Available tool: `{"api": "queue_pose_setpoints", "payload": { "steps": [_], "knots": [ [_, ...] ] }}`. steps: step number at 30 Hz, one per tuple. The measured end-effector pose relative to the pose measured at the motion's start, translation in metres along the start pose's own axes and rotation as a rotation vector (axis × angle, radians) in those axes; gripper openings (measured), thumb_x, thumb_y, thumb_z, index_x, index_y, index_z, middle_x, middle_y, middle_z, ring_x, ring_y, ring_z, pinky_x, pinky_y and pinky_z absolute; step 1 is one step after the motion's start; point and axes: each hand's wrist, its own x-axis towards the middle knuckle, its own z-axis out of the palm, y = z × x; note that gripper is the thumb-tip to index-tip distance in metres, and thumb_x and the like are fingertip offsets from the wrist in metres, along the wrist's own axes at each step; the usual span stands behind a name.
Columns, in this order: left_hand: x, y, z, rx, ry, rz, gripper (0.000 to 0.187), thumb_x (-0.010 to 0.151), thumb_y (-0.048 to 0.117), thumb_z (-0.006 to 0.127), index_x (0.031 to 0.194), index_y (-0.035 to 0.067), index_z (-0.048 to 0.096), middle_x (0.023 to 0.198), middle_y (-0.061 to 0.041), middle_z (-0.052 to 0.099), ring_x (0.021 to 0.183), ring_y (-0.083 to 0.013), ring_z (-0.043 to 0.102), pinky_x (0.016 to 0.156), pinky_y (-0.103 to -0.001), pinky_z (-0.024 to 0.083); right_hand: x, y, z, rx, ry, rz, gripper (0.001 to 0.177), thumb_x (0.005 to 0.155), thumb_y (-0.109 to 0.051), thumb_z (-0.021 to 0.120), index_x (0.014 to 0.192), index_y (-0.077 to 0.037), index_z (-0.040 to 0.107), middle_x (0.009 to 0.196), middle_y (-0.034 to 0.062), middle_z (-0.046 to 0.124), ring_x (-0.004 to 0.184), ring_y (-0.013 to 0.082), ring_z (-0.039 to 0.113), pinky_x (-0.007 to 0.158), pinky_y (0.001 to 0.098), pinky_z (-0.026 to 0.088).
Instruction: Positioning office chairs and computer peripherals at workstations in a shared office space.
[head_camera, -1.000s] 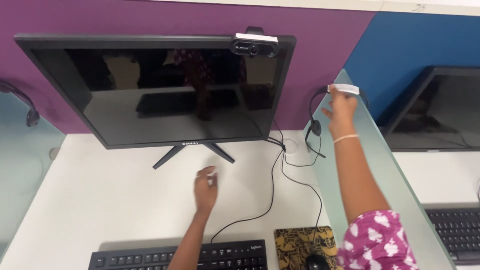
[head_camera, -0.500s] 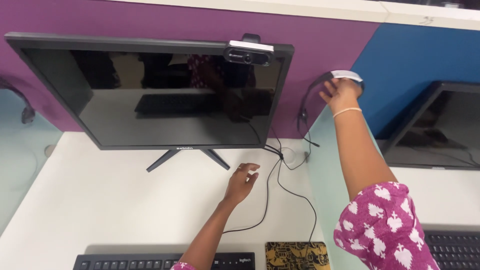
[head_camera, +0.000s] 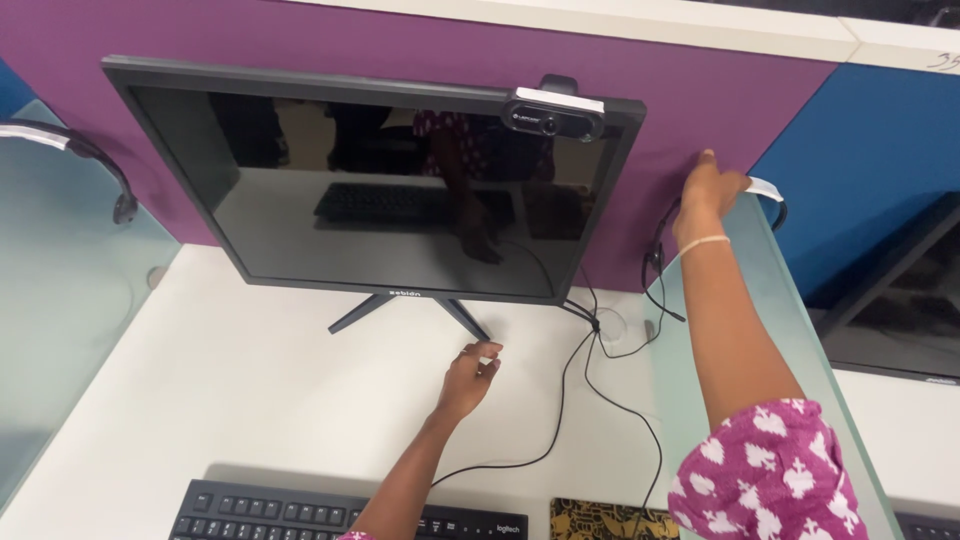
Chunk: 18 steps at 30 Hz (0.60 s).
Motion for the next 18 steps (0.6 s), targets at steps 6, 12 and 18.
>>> {"api": "queue_pose_setpoints", "payload": {
  "steps": [6,12,18],
  "knots": [
    [0.022,0.012,-0.023,-0.027,0.132,0.158,0.026,0.094,0.010,0.067,0.119,0.014,0.069,0.117,-0.006,0.071,0.087,-0.0211,0.073,0.077,-0.032,0.059,-0.093,-0.025,-0.011,-0.327,0.000,-0.296,0.069,0.098,-0.028,0.067,0.149,-0.001,0.031,0.156,0.0199,0.033,0.143,0.0430,0.031,0.116,0.0498,0.030],
    [0.037,0.035,-0.089,-0.072,0.254,0.214,0.024,0.096,0.006,0.065,0.120,0.012,0.067,0.116,-0.005,0.071,0.086,-0.0177,0.070,0.077,-0.032,0.059,-0.141,-0.019,0.001,-0.191,-0.222,-0.613,0.057,0.104,-0.028,0.065,0.146,0.002,0.040,0.154,0.0208,0.041,0.145,0.0397,0.036,0.120,0.0485,0.028],
    [0.064,-0.034,-0.173,-0.150,0.558,0.293,0.033,0.094,-0.006,0.064,0.122,0.011,0.067,0.102,-0.004,0.069,0.090,-0.0153,0.069,0.082,-0.030,0.059,-0.174,0.008,0.009,-0.154,-0.240,-0.561,0.063,0.105,-0.030,0.062,0.150,0.005,0.035,0.155,0.0232,0.041,0.146,0.0395,0.034,0.120,0.0482,0.026]
  ]
}}
